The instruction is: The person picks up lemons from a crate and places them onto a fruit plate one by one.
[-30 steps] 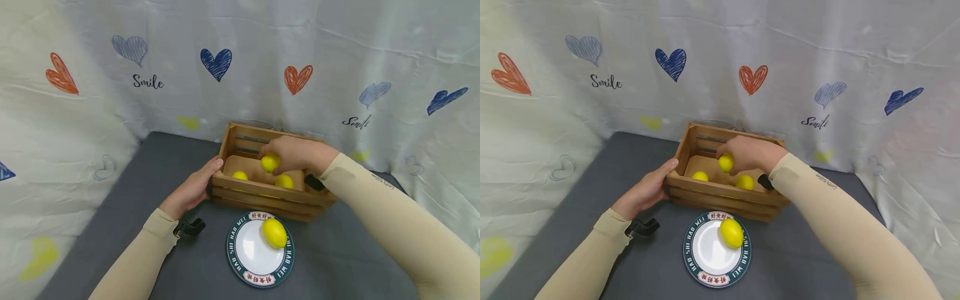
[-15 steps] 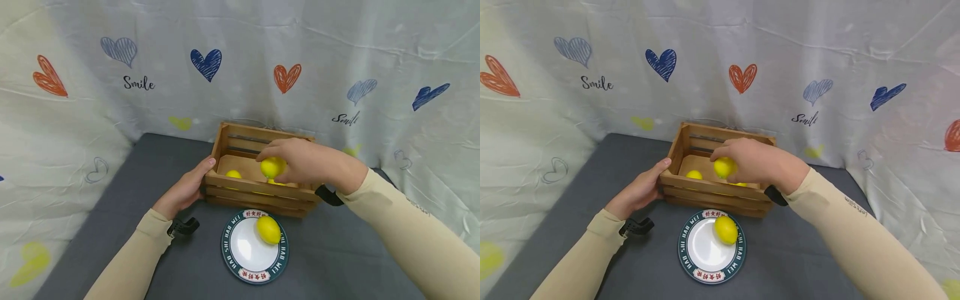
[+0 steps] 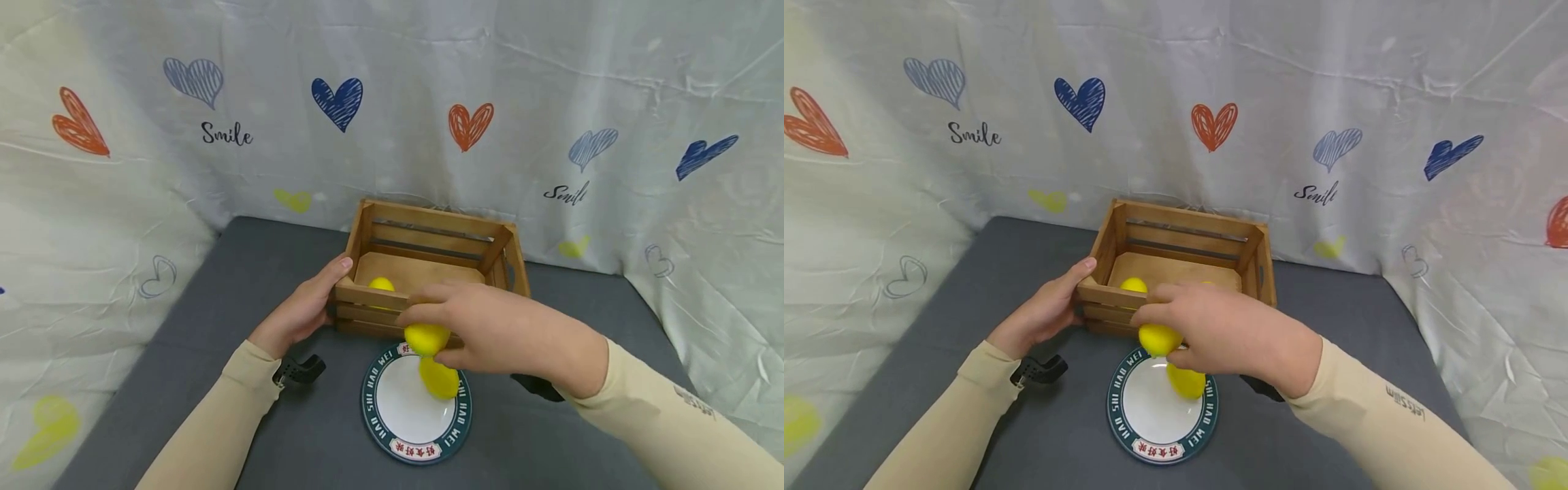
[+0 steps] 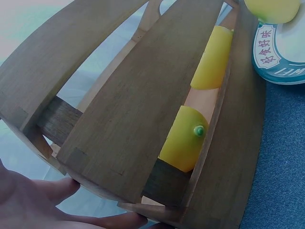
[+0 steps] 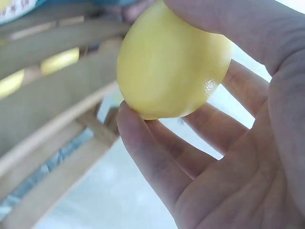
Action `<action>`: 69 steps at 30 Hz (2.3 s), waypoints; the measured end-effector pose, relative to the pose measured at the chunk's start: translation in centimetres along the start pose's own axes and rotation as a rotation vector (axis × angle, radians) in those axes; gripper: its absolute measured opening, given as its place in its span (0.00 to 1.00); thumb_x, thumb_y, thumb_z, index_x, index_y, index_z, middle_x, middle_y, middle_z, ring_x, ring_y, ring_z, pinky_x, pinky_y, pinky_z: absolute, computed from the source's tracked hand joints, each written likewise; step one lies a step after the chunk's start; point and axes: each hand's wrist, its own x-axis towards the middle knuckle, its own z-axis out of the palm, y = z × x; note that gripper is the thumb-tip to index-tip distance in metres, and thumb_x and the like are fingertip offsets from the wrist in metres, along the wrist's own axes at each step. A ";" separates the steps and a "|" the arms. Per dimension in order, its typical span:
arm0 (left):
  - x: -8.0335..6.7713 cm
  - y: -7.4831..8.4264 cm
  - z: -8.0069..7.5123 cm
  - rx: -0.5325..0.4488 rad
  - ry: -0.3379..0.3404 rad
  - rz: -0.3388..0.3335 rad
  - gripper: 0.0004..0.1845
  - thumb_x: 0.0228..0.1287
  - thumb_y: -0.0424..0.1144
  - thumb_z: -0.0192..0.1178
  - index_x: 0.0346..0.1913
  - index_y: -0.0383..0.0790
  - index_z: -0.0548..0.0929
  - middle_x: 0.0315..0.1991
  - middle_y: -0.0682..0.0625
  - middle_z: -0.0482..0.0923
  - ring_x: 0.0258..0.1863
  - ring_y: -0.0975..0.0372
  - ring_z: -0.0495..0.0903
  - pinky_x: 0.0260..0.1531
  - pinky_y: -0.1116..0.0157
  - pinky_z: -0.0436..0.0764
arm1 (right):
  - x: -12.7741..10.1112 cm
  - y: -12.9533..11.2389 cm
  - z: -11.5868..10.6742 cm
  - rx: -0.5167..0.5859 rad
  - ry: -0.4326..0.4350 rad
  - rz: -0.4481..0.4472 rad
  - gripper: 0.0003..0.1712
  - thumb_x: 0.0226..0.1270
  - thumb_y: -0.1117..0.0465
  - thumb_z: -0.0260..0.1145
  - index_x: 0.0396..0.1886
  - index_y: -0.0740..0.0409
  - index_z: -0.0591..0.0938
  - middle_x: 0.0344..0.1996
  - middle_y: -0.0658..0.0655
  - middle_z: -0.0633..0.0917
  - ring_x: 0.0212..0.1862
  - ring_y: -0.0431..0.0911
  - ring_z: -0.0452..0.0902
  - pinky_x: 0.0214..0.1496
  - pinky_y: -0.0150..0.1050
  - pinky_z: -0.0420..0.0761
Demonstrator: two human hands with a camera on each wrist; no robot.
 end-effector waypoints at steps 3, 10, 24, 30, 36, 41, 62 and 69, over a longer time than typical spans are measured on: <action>0.0 0.0 0.0 -0.001 0.002 -0.002 0.48 0.79 0.75 0.44 0.90 0.63 0.39 0.91 0.49 0.30 0.88 0.36 0.37 0.71 0.18 0.53 | 0.3 -0.5 1.1 -0.005 -0.048 0.001 0.32 0.67 0.56 0.81 0.70 0.37 0.83 0.68 0.46 0.82 0.66 0.48 0.79 0.62 0.46 0.87; 0.0 0.1 -0.1 -0.006 0.006 -0.002 0.48 0.79 0.75 0.44 0.90 0.63 0.39 0.91 0.48 0.30 0.87 0.33 0.40 0.72 0.19 0.55 | 1.1 -0.5 4.3 -0.016 -0.065 -0.015 0.31 0.66 0.55 0.82 0.69 0.37 0.84 0.64 0.45 0.84 0.62 0.46 0.80 0.64 0.45 0.86; 0.1 0.0 0.1 -0.031 -0.014 0.004 0.47 0.80 0.74 0.44 0.90 0.65 0.38 0.91 0.48 0.30 0.87 0.34 0.41 0.73 0.20 0.54 | 3.8 0.6 11.0 0.001 -0.067 -0.028 0.29 0.66 0.57 0.81 0.67 0.41 0.86 0.62 0.48 0.85 0.60 0.46 0.82 0.61 0.42 0.86; 0.0 0.0 0.0 -0.037 -0.020 0.003 0.47 0.80 0.73 0.44 0.90 0.64 0.38 0.91 0.49 0.30 0.88 0.35 0.41 0.74 0.20 0.53 | 4.2 0.9 12.3 -0.052 -0.057 -0.032 0.28 0.66 0.55 0.80 0.66 0.40 0.86 0.59 0.49 0.86 0.57 0.47 0.83 0.58 0.41 0.87; -0.1 0.2 0.0 -0.030 -0.021 0.010 0.46 0.81 0.72 0.43 0.90 0.63 0.37 0.91 0.48 0.29 0.87 0.34 0.39 0.72 0.19 0.52 | 4.4 1.0 12.8 -0.066 -0.072 -0.015 0.29 0.66 0.54 0.81 0.66 0.39 0.86 0.58 0.49 0.87 0.55 0.47 0.82 0.57 0.41 0.86; -0.1 0.2 0.0 -0.026 -0.018 0.009 0.46 0.81 0.72 0.42 0.90 0.62 0.37 0.91 0.47 0.29 0.87 0.33 0.40 0.72 0.18 0.53 | 4.5 1.2 13.2 -0.076 -0.080 -0.002 0.29 0.65 0.53 0.81 0.66 0.38 0.86 0.57 0.49 0.87 0.54 0.46 0.82 0.55 0.41 0.86; 0.0 0.1 0.1 -0.029 -0.007 0.004 0.47 0.80 0.73 0.44 0.90 0.64 0.38 0.91 0.47 0.30 0.87 0.35 0.42 0.72 0.19 0.55 | 4.4 1.0 13.4 -0.098 -0.067 -0.003 0.29 0.66 0.51 0.81 0.67 0.36 0.86 0.55 0.49 0.86 0.53 0.46 0.82 0.56 0.42 0.87; -0.1 0.1 0.1 -0.034 -0.014 0.001 0.46 0.81 0.72 0.43 0.90 0.64 0.37 0.91 0.47 0.30 0.87 0.34 0.43 0.72 0.19 0.55 | 3.5 1.1 10.6 0.000 -0.059 -0.025 0.31 0.68 0.52 0.81 0.69 0.40 0.84 0.66 0.51 0.84 0.63 0.47 0.83 0.62 0.45 0.87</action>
